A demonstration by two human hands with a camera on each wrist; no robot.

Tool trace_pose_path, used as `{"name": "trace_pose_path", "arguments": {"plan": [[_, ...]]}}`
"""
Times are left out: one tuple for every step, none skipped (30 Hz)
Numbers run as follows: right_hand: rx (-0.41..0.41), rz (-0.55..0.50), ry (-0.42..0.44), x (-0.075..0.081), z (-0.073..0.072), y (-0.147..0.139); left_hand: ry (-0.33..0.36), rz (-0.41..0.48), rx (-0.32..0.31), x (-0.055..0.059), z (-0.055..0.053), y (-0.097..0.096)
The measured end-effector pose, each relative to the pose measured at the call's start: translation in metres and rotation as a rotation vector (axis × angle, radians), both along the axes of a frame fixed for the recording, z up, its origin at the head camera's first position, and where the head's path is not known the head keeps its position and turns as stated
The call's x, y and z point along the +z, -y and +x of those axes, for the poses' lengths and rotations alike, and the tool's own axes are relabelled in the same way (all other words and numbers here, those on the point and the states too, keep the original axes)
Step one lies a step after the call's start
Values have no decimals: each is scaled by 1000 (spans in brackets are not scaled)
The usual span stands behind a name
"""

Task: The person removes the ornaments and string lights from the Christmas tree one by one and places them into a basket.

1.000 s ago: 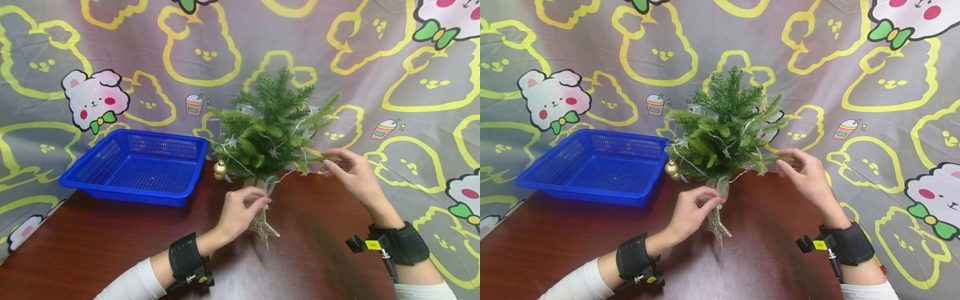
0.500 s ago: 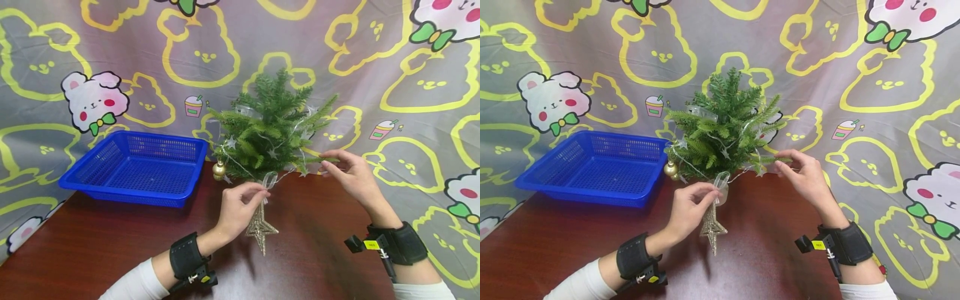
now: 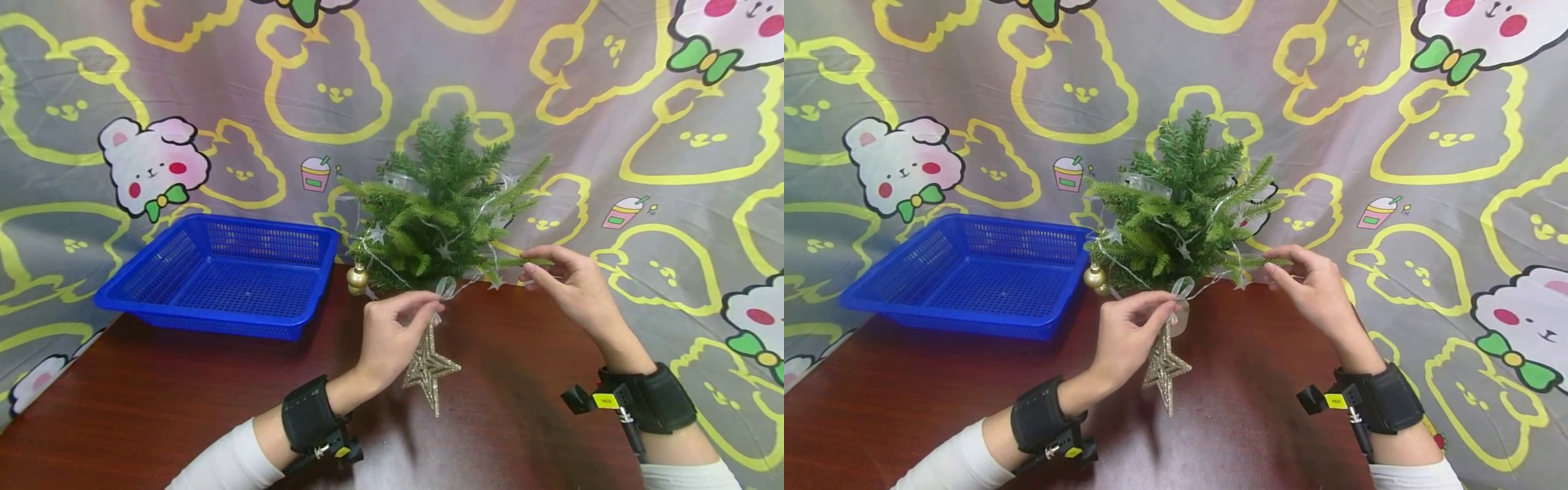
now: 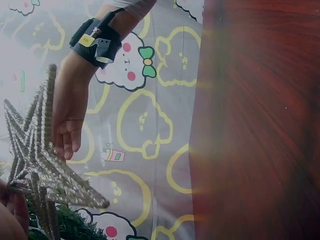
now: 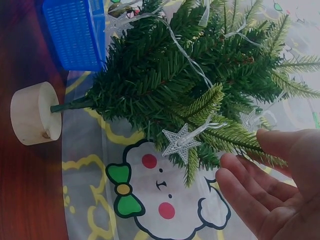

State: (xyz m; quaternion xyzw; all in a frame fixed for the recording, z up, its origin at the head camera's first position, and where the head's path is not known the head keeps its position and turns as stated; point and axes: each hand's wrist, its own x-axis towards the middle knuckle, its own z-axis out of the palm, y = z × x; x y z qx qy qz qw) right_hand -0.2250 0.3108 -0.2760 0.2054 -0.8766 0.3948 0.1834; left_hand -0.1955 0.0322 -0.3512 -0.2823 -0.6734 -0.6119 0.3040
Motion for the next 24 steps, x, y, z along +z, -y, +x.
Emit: {"name": "trace_pose_path", "arguments": {"plan": [[-1,0,1,0,0,0,-4,0,5,1,0,0],[-2,-1,2,0,0,0,-7,1,6,2,0,-1],[0,-4,3,0,0,0,-10,6,4,3,-1,-1],[2,-8,4,0,0,1,-11,11,-1,4,0,-2],[1,-11,5,0,0,1,-11,16,-6,5,-1,-2],[1,-14,5,0,0,1,-13,19,-10,6,0,-3],[3,-17,6,0,0,1,-16,22,-18,7,0,-3],[4,-18,6,0,0,1,-23,24,-26,8,0,-3],[4,-18,8,0,0,1,-31,23,-33,9,1,-3],[2,-17,9,0,0,1,-41,20,-40,10,1,-4],[0,-14,10,0,0,1,-51,16,-46,11,2,-4],[0,-13,12,0,0,1,-60,12,-51,12,2,-4],[-1,-12,14,0,0,1,-70,8,-57,13,2,-4],[-4,-8,16,0,1,1,-77,5,-60,13,2,-4],[-6,-6,18,0,1,1,-80,3,-66,13,2,-5],[-7,-5,20,0,1,1,-80,3,-73,14,2,-5],[-8,-4,23,0,2,1,-80,3,-76,13,2,-5],[-8,-3,23,0,2,1,-76,5,-81,13,2,-5],[-9,-2,25,0,2,1,-71,10,-90,13,2,-5],[-10,1,25,0,2,1,-67,13,-95,13,1,-5],[-10,2,26,0,2,1,-62,16,-101,13,1,-5],[-10,3,25,0,2,1,-58,18,-103,13,1,-5],[-11,5,24,0,2,1,-54,19,-104,13,1,-5],[-12,7,23,1,2,0,-49,22,-109,14,1,-4]]}}
